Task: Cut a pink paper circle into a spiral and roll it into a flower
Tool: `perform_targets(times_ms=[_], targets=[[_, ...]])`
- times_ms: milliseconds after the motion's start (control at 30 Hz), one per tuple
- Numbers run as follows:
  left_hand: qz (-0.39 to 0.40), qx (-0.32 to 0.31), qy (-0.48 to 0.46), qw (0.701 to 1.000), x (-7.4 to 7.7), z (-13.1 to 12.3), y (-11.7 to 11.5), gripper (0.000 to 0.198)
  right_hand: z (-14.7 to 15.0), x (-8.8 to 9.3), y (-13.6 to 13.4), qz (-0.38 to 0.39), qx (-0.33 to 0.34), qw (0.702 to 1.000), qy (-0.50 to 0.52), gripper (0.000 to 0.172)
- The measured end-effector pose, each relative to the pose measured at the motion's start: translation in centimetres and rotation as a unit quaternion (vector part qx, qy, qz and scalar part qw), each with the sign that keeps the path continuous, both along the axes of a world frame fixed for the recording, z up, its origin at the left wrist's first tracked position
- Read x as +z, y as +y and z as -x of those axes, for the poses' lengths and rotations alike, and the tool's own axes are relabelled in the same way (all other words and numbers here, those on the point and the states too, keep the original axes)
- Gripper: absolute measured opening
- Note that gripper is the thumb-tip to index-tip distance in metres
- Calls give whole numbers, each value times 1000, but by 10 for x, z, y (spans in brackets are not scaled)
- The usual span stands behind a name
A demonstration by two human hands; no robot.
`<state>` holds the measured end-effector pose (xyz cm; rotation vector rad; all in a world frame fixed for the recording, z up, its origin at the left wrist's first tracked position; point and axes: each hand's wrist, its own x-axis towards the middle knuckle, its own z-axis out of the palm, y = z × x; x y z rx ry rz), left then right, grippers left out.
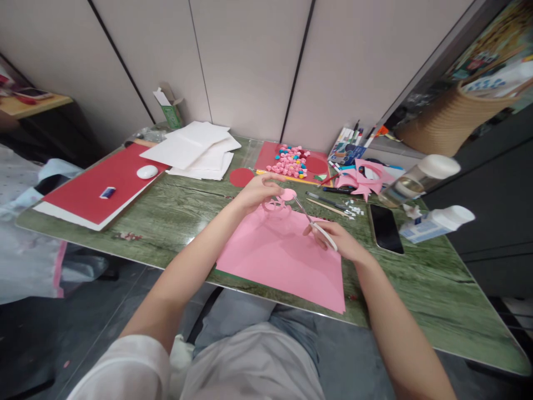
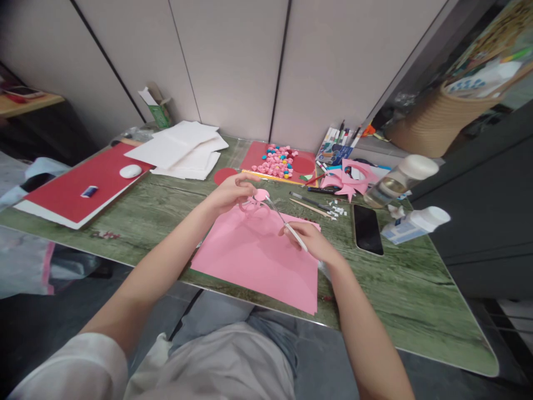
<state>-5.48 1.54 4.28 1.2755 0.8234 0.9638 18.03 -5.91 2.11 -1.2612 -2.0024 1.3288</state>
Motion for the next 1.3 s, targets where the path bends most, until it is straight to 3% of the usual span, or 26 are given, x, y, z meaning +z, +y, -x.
perform_targets(times_ms=[200, 367, 733, 1300], targets=[[-5, -13, -5, 1000, -3, -8, -5, 42, 3, 0, -1, -23, -41, 999, 13, 33], [-11, 15, -3, 1000, -5, -13, -7, 41, 5, 1, -1, -28, -30, 999, 18, 35], [-22, -20, 57, 998, 3, -10, -12, 39, 6, 5, -2, -29, -7, 999, 17, 34], [-15, -6, 21, 1000, 4, -6, -8, 40, 2, 2, -1, 0, -18, 1000, 8, 32]])
